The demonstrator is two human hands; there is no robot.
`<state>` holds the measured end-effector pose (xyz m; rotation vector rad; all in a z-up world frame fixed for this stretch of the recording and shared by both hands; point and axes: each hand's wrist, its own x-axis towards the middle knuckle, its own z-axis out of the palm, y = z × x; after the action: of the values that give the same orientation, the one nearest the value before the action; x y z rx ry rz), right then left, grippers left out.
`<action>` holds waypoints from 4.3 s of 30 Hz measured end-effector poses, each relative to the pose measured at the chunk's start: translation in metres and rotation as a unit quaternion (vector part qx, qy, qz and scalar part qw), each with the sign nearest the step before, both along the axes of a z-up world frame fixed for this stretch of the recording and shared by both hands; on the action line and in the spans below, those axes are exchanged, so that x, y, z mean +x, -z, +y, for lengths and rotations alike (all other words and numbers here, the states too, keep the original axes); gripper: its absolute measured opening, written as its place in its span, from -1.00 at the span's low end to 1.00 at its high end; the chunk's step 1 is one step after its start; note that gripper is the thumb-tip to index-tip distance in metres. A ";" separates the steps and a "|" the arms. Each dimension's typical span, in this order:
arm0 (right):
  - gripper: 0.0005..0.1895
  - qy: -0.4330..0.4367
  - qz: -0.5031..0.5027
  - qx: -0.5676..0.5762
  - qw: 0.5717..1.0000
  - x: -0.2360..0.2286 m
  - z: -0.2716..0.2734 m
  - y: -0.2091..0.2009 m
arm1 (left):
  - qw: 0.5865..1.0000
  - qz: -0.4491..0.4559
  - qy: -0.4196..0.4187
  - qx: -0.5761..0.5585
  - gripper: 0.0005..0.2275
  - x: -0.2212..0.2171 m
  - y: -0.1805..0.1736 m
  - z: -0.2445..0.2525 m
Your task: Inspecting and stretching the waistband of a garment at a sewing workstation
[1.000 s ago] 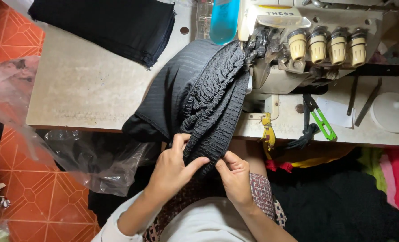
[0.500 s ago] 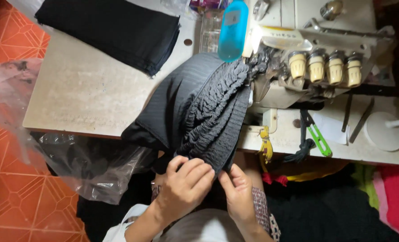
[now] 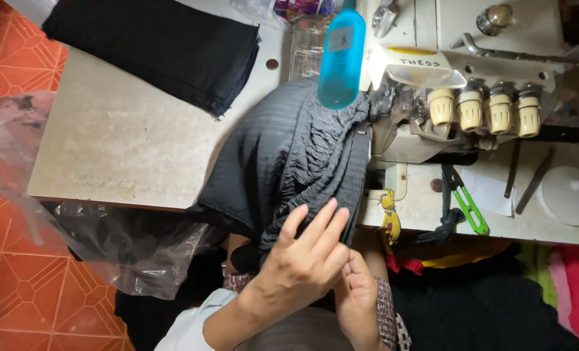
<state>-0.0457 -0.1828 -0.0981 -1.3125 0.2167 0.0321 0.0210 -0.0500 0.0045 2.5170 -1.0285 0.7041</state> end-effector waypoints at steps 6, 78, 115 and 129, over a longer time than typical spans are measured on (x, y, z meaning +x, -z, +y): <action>-0.99 0.008 -0.064 -0.093 0.994 0.028 0.001 -0.027 | 0.998 -0.050 -0.035 0.024 -0.77 0.025 -0.007 -0.014; -0.81 -0.052 -0.047 -0.091 0.993 0.117 -0.021 -0.057 | 0.997 -0.048 0.033 0.056 -0.79 -0.049 -0.008 0.017; -0.64 -0.091 0.027 0.209 0.973 -0.002 -0.021 -0.056 | 0.981 0.176 0.060 -0.049 -0.79 -0.122 0.255 0.082; -0.77 0.010 0.003 -0.128 0.992 0.027 0.007 0.040 | 0.957 -0.043 -0.175 -0.229 -0.64 0.049 -0.043 0.070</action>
<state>-0.0184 -0.1755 -0.1385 -1.5653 0.2455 -0.0086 0.0699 0.0203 0.0476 2.2814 -0.3757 1.0231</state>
